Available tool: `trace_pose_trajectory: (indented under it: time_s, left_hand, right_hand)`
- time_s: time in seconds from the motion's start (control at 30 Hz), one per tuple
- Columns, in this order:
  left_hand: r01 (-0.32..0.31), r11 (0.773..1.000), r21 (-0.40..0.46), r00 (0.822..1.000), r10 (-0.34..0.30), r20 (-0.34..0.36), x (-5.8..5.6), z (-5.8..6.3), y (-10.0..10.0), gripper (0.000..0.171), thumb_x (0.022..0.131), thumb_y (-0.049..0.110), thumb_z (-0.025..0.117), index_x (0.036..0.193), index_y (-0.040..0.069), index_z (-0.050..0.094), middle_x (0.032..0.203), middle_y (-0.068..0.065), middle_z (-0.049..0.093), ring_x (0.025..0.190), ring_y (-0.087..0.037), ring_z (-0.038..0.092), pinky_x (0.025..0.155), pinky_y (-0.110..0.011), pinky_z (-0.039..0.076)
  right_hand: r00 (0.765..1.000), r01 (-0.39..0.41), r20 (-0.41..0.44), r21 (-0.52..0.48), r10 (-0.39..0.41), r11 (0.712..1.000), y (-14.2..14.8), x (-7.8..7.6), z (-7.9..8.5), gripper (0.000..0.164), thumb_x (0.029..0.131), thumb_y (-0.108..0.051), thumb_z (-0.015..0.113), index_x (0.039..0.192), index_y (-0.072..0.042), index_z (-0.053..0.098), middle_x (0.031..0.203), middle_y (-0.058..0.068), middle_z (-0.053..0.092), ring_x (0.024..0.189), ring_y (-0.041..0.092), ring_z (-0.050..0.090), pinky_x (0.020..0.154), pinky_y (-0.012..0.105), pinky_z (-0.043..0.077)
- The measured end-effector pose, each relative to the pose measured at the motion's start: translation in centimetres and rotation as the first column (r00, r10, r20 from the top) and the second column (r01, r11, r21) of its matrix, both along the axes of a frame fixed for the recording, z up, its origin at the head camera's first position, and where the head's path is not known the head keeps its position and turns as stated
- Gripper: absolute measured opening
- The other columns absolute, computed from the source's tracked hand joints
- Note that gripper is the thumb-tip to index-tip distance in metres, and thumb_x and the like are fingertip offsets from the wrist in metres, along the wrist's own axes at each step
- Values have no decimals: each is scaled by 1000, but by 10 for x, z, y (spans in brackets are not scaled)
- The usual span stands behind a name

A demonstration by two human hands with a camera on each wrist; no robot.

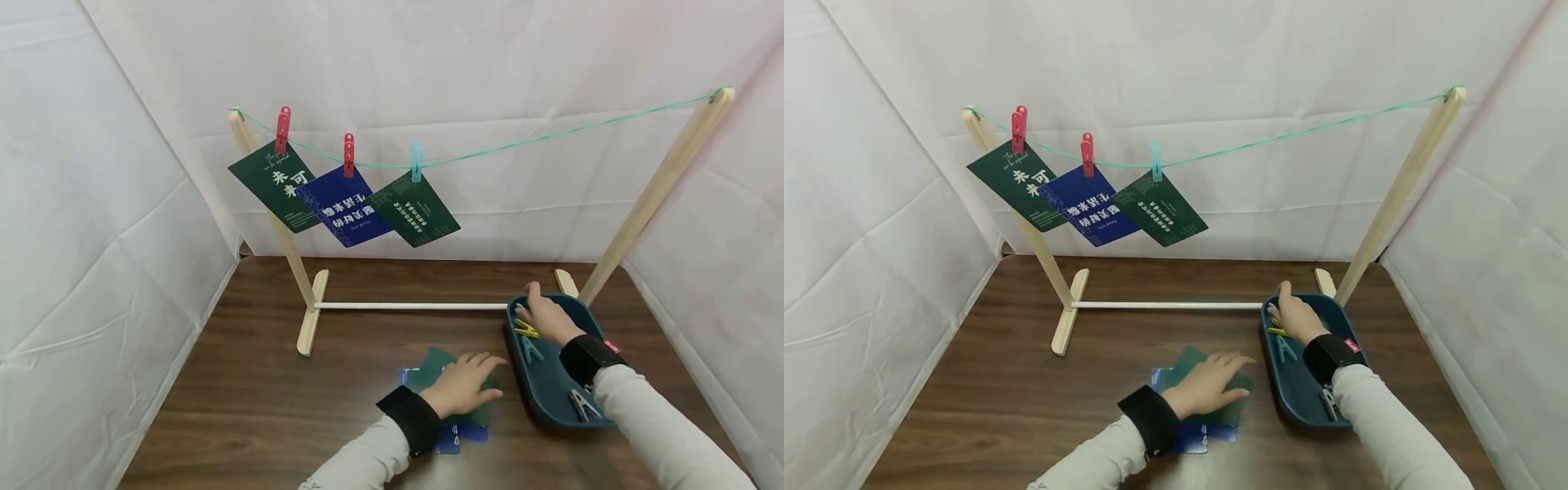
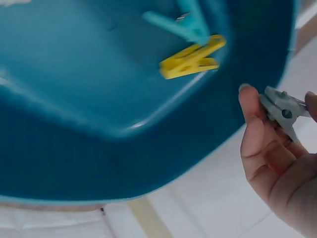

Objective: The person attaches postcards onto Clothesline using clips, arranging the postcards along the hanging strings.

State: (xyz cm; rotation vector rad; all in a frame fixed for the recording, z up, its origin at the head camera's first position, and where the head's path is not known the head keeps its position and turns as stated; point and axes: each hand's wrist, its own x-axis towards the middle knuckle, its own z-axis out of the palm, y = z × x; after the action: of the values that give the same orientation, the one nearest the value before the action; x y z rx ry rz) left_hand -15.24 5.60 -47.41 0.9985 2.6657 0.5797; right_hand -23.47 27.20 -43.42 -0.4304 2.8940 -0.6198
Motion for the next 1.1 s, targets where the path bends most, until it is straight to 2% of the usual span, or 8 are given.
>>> trace_pose_trajectory:
  time_s: [0.17, 0.4, 0.53, 0.63, 0.73, 0.87, 0.97, 1.1]
  left_hand:
    - [-190, 981, 40, 981, 192, -33, -1, -10, -33, 47, 95, 36, 54, 137, 16, 46, 137, -7, 51, 128, -29, 44, 99, -47, 43]
    - [-521, 837, 170, 854, 514, 87, -5, -28, -59, 58, 90, 36, 64, 130, -2, 45, 121, -22, 53, 113, -38, 49, 89, -49, 45]
    - [-594, 792, 140, 804, 587, 95, -6, -39, -59, 73, 80, 45, 72, 124, -6, 45, 113, -25, 54, 102, -38, 53, 83, -46, 49]
    - [-622, 783, 32, 783, 622, -9, -4, -45, -54, 81, 69, 55, 77, 117, -3, 50, 105, -22, 56, 90, -34, 55, 69, -44, 50]
    - [-664, 744, -66, 747, 658, -96, -2, -48, -48, 82, 60, 59, 80, 111, 1, 54, 96, -18, 55, 77, -28, 51, 56, -40, 44]
    - [-717, 691, -94, 697, 715, -62, -6, -47, -46, 81, 57, 50, 86, 112, 1, 55, 92, -19, 56, 73, -29, 50, 55, -41, 41]
    - [-723, 686, -80, 687, 726, 11, -13, -45, -47, 78, 57, 42, 88, 113, -1, 55, 96, -20, 58, 78, -32, 52, 60, -44, 42]
    - [-695, 717, -49, 716, 697, 38, -21, -44, -51, 67, 59, 37, 88, 105, 0, 58, 94, -19, 53, 82, -31, 48, 66, -44, 39]
  right_hand:
    - [997, -43, -68, -103, 36, 994, -15, 0, 7, 37, 99, -10, 47, 123, 10, 28, 77, 9, 49, 60, 15, 41, 58, 31, 32]
    - [984, -95, -176, -325, 38, 941, -37, 1, 14, 31, 101, -10, 42, 125, 7, 33, 93, 19, 58, 74, 24, 54, 64, 26, 42]
    - [986, -113, -161, -533, 30, 838, -56, 7, 23, 32, 104, -12, 30, 131, 6, 30, 93, 17, 52, 78, 19, 51, 68, 21, 43]
    - [991, -105, -133, -634, 26, 766, -74, 15, 33, 34, 105, -16, 24, 131, 4, 32, 84, 10, 42, 68, 15, 41, 61, 23, 37]
    - [990, -122, -139, -660, 40, 741, -89, 22, 40, 33, 105, -15, 26, 130, 3, 37, 78, 6, 39, 62, 16, 37, 57, 27, 32]
    - [987, -150, -146, -658, 71, 738, -103, 32, 44, 30, 104, -14, 32, 128, 0, 42, 74, 6, 41, 59, 16, 38, 55, 28, 34]
    - [988, -149, -134, -632, 82, 761, -108, 38, 44, 29, 104, -17, 35, 128, -4, 43, 74, 7, 42, 58, 12, 37, 56, 27, 35]
    - [988, -153, -118, -589, 102, 794, -110, 42, 41, 30, 104, -19, 36, 129, -4, 42, 85, 8, 48, 68, 8, 44, 64, 25, 41]
